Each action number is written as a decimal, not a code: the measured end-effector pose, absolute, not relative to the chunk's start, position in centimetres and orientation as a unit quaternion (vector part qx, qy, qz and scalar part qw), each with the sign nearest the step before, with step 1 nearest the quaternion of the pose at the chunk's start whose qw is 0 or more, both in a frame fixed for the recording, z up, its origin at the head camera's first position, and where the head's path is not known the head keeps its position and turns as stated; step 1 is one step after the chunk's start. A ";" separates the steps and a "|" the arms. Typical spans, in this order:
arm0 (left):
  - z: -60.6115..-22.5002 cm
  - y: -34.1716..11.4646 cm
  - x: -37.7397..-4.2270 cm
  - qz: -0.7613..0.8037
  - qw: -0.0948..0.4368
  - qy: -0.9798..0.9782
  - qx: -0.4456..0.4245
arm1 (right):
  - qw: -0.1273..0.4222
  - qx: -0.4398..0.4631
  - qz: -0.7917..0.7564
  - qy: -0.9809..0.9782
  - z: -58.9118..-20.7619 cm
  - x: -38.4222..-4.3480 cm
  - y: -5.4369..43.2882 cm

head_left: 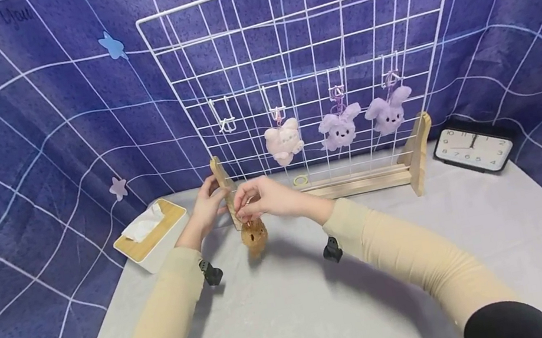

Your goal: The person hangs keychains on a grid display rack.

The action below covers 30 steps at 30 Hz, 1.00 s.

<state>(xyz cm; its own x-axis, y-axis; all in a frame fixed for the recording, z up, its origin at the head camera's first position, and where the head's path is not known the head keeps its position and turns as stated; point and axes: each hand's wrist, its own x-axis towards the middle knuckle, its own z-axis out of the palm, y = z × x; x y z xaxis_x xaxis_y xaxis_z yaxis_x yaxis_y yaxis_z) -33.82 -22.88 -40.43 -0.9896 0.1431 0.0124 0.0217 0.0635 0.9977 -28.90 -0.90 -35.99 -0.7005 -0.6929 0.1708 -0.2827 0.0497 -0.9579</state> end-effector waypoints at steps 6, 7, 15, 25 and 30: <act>-40.4 -22.9 -33.8 0.674 0.047 0.735 0.058 | 0.134 -0.351 -0.589 0.716 -34.4 -29.3 -0.9; -40.4 -23.0 -33.8 0.672 0.047 0.736 0.059 | 0.128 -0.354 -0.585 0.719 -34.1 -29.4 -0.8; -40.3 -22.9 -33.8 0.659 0.044 0.748 0.065 | 0.097 -0.369 -0.579 0.720 -31.5 -29.4 -0.6; -43.0 -23.6 -35.8 0.663 0.018 0.745 0.067 | 0.058 -0.354 -0.590 0.723 -28.4 -29.3 -0.7; -43.1 -23.6 -35.8 0.663 0.015 0.745 0.072 | 0.039 -0.347 -0.598 0.721 -26.9 -29.4 -0.9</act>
